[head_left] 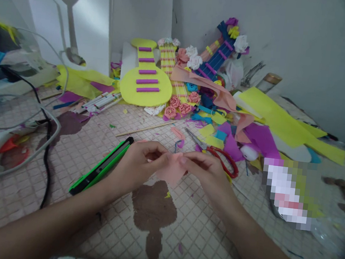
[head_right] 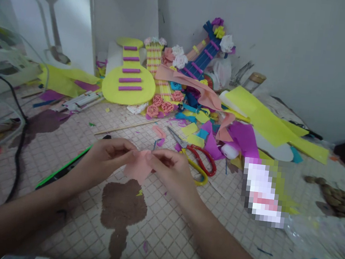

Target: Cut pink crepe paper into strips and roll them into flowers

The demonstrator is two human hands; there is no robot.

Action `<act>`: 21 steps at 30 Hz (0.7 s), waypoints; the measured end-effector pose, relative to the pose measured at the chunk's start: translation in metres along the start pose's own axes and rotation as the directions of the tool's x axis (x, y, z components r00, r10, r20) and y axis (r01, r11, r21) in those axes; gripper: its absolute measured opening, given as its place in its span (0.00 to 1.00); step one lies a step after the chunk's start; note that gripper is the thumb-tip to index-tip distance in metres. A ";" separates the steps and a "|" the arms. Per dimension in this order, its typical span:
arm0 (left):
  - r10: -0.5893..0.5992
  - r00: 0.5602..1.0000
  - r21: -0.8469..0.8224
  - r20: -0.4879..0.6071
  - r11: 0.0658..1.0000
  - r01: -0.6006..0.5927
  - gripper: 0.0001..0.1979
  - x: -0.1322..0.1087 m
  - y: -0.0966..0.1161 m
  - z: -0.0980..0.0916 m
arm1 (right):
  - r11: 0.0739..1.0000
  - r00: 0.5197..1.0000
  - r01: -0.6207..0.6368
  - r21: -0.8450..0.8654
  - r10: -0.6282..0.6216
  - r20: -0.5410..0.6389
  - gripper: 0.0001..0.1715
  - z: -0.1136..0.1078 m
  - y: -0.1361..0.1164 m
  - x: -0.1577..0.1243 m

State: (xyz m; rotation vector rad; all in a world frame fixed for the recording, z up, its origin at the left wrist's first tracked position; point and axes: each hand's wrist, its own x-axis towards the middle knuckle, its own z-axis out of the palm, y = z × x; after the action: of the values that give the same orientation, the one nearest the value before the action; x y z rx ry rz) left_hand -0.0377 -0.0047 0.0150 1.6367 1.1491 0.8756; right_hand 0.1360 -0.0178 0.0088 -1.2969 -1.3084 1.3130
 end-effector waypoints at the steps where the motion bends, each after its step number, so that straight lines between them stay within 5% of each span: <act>1: -0.004 1.000 0.001 0.002 1.000 0.004 0.08 0.000 -0.001 0.000 | 1.000 1.000 -0.005 -0.019 0.005 -0.004 0.08 0.001 -0.001 0.000; 9: -0.017 1.000 -0.049 0.017 0.999 0.018 0.08 0.000 0.002 0.002 | 0.999 1.000 0.002 -0.036 -0.002 0.000 0.08 0.001 -0.001 0.000; 16: -0.140 0.973 -0.031 0.185 0.989 0.148 0.11 0.000 -0.008 0.003 | 0.999 0.995 0.032 -0.041 -0.035 -0.090 0.09 0.001 -0.002 0.001; 21: -0.085 0.974 0.076 0.208 0.995 0.070 0.12 -0.002 -0.010 0.003 | 0.998 0.999 0.024 -0.066 -0.021 0.041 0.08 0.000 -0.004 0.001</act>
State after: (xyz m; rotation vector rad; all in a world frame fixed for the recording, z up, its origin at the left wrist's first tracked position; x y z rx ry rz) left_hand -0.0382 -0.0061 0.0040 1.6844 1.0959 0.6019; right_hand 0.1355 -0.0167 0.0124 -1.3030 -1.4013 1.2960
